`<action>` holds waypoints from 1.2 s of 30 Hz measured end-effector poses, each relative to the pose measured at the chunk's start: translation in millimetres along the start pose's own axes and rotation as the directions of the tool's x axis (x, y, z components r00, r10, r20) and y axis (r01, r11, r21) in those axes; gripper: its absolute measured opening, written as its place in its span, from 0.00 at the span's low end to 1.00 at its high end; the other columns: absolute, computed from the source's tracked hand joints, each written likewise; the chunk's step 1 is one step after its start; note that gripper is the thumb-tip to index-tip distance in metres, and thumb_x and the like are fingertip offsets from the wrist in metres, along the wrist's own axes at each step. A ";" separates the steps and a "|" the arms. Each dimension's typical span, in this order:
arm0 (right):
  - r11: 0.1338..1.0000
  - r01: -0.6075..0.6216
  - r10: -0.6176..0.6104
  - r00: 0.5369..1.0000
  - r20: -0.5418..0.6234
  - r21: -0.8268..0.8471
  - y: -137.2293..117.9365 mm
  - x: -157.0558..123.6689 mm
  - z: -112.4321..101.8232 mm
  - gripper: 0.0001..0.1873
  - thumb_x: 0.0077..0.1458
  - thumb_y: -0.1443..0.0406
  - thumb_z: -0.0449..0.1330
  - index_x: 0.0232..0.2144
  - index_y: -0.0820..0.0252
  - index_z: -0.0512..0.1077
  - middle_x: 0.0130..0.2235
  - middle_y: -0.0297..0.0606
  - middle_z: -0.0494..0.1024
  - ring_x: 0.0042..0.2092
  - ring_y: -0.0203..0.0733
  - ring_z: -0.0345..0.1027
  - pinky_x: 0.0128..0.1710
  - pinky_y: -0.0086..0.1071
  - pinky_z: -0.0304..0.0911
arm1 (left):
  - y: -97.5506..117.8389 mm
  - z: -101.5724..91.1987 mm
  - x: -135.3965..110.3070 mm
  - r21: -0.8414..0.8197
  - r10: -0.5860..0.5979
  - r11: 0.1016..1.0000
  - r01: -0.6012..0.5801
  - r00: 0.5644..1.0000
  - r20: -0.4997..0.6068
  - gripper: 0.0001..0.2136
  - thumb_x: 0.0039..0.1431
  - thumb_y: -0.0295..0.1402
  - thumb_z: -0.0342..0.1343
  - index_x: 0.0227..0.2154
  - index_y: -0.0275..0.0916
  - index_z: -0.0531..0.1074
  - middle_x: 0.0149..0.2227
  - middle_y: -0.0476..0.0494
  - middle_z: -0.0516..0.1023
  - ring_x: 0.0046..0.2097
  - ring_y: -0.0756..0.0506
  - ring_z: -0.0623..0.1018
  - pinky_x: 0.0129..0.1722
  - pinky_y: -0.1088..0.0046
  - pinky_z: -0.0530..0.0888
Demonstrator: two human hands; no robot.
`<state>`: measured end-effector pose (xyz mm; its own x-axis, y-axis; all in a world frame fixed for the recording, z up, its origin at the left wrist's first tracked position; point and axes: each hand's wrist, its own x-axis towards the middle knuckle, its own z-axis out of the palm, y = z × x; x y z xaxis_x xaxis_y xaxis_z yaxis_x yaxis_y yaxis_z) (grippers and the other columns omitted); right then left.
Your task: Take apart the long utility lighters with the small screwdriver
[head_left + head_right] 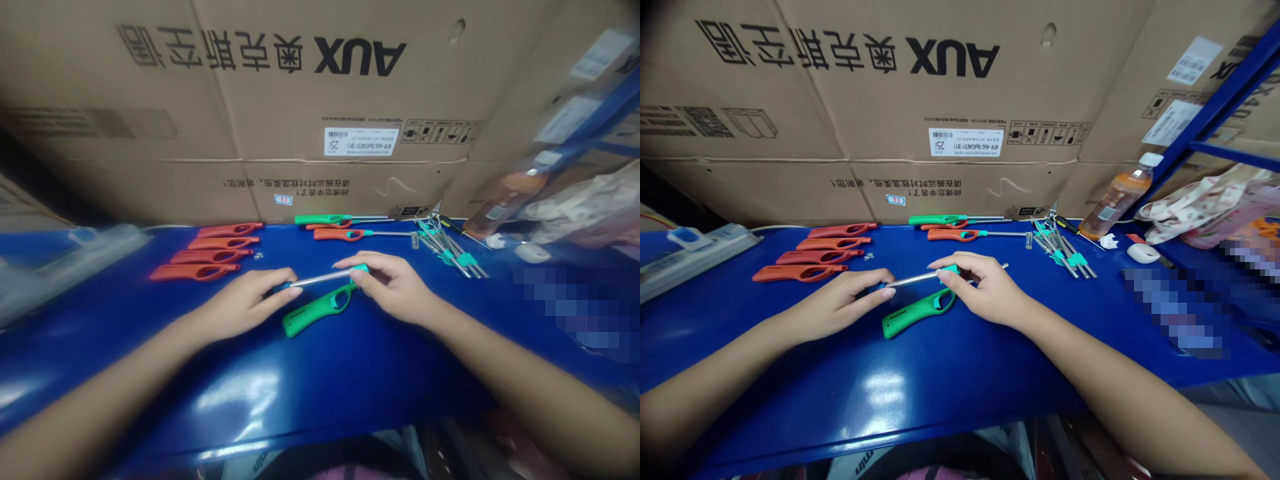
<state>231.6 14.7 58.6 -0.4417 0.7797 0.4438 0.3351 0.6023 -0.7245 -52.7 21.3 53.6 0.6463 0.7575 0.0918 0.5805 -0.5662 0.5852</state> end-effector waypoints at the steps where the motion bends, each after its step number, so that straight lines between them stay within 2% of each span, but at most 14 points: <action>1: 1.000 0.006 -0.006 1.000 -0.011 -0.029 -1.4 -0.2 0.5 0.13 0.66 0.59 0.56 0.42 0.59 0.77 0.38 0.39 0.80 0.36 0.37 0.71 0.35 0.30 0.66 | 0.7 1.4 0.3 0.007 -0.004 1.000 0.004 1.000 -0.027 0.14 0.73 0.43 0.46 0.38 0.40 0.70 0.32 0.52 0.73 0.33 0.50 0.73 0.35 0.76 0.67; 3: 0.998 0.022 -0.023 1.000 -0.015 -0.067 -2.2 -0.2 1.1 0.13 0.66 0.59 0.55 0.36 0.60 0.76 0.35 0.37 0.78 0.34 0.36 0.70 0.34 0.30 0.64 | 3.3 4.4 0.5 0.039 -0.008 0.999 0.011 0.997 -0.076 0.15 0.73 0.43 0.44 0.37 0.39 0.69 0.32 0.52 0.73 0.33 0.50 0.73 0.35 0.76 0.67; 5: 0.999 0.026 -0.027 1.000 -0.013 -0.026 -0.5 -0.6 2.0 0.13 0.66 0.59 0.55 0.33 0.60 0.73 0.32 0.36 0.75 0.33 0.35 0.68 0.33 0.30 0.63 | 7.0 7.2 0.1 0.084 -0.004 0.996 0.011 0.997 -0.077 0.15 0.74 0.43 0.43 0.37 0.39 0.68 0.32 0.51 0.73 0.32 0.50 0.73 0.34 0.75 0.66; 10: 0.945 -0.111 0.121 0.993 -0.014 0.307 6.3 -3.1 10.0 0.15 0.64 0.54 0.58 0.33 0.60 0.71 0.25 0.30 0.69 0.25 0.31 0.60 0.25 0.28 0.58 | 13.2 12.5 -2.9 0.170 -0.003 0.985 0.008 1.000 -0.030 0.15 0.74 0.42 0.40 0.39 0.41 0.68 0.31 0.51 0.73 0.31 0.49 0.74 0.31 0.75 0.65; 14: 0.892 -0.163 0.166 0.986 0.030 0.422 6.0 -3.6 12.7 0.18 0.63 0.51 0.59 0.31 0.60 0.71 0.22 0.28 0.68 0.21 0.29 0.57 0.21 0.27 0.55 | 12.8 15.7 -3.1 0.207 0.003 0.978 0.007 0.999 -0.049 0.15 0.74 0.42 0.39 0.38 0.41 0.67 0.29 0.50 0.72 0.30 0.48 0.73 0.31 0.74 0.64; 17: 0.905 -0.159 0.154 0.987 0.043 0.394 1.5 -2.5 9.0 0.20 0.62 0.50 0.59 0.29 0.61 0.72 0.20 0.28 0.68 0.21 0.29 0.58 0.21 0.27 0.55 | 12.9 17.6 -1.7 0.204 0.002 0.979 0.009 0.999 -0.051 0.16 0.74 0.42 0.39 0.38 0.41 0.66 0.29 0.51 0.71 0.30 0.49 0.73 0.31 0.74 0.64; 23: 0.985 -0.073 0.079 0.996 -0.033 0.156 -7.6 -1.8 1.2 0.19 0.61 0.51 0.60 0.28 0.60 0.73 0.22 0.32 0.73 0.24 0.33 0.66 0.25 0.29 0.62 | 15.4 18.1 -1.7 0.195 -0.003 0.981 0.007 1.000 -0.020 0.16 0.74 0.42 0.38 0.36 0.41 0.65 0.29 0.51 0.70 0.30 0.49 0.72 0.31 0.74 0.64; 26: 0.996 -0.049 0.051 0.998 -0.024 0.080 -8.6 -2.4 -1.7 0.21 0.62 0.51 0.59 0.26 0.60 0.72 0.21 0.33 0.73 0.23 0.33 0.66 0.25 0.29 0.61 | 16.2 17.9 -2.5 0.200 0.002 0.980 0.002 1.000 -0.017 0.16 0.75 0.42 0.38 0.35 0.41 0.65 0.28 0.51 0.69 0.29 0.49 0.72 0.30 0.74 0.63; 28: 0.993 -0.073 0.072 0.997 0.014 0.088 -8.8 -2.4 -4.1 0.22 0.62 0.50 0.58 0.25 0.60 0.72 0.20 0.32 0.72 0.22 0.32 0.63 0.23 0.27 0.59 | 16.2 18.2 -2.4 0.199 0.008 0.980 -0.005 1.000 -0.012 0.16 0.75 0.42 0.39 0.35 0.41 0.65 0.28 0.51 0.70 0.29 0.49 0.72 0.30 0.74 0.63; 32: 0.958 -0.193 0.168 0.977 0.131 0.213 -10.4 -1.6 -7.1 0.24 0.61 0.48 0.58 0.26 0.61 0.72 0.18 0.31 0.72 0.18 0.30 0.59 0.19 0.26 0.56 | 15.1 19.4 -1.1 0.203 0.012 0.979 -0.010 1.000 -0.008 0.15 0.74 0.42 0.39 0.35 0.41 0.65 0.28 0.51 0.70 0.29 0.49 0.72 0.30 0.74 0.63; 36: 0.925 -0.308 0.296 0.951 0.086 0.220 -14.1 -0.6 -3.6 0.24 0.57 0.46 0.62 0.23 0.60 0.71 0.16 0.30 0.70 0.18 0.30 0.59 0.19 0.26 0.55 | 13.9 20.6 -0.1 0.198 -0.003 0.980 0.006 1.000 -0.018 0.16 0.75 0.42 0.39 0.35 0.41 0.65 0.28 0.52 0.69 0.29 0.49 0.72 0.30 0.74 0.63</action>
<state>230.1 6.3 70.4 -0.3923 0.9054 0.1622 0.2628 0.2793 -0.9235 -34.6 6.7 45.1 0.6359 0.7647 0.1044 0.6709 -0.6145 0.4150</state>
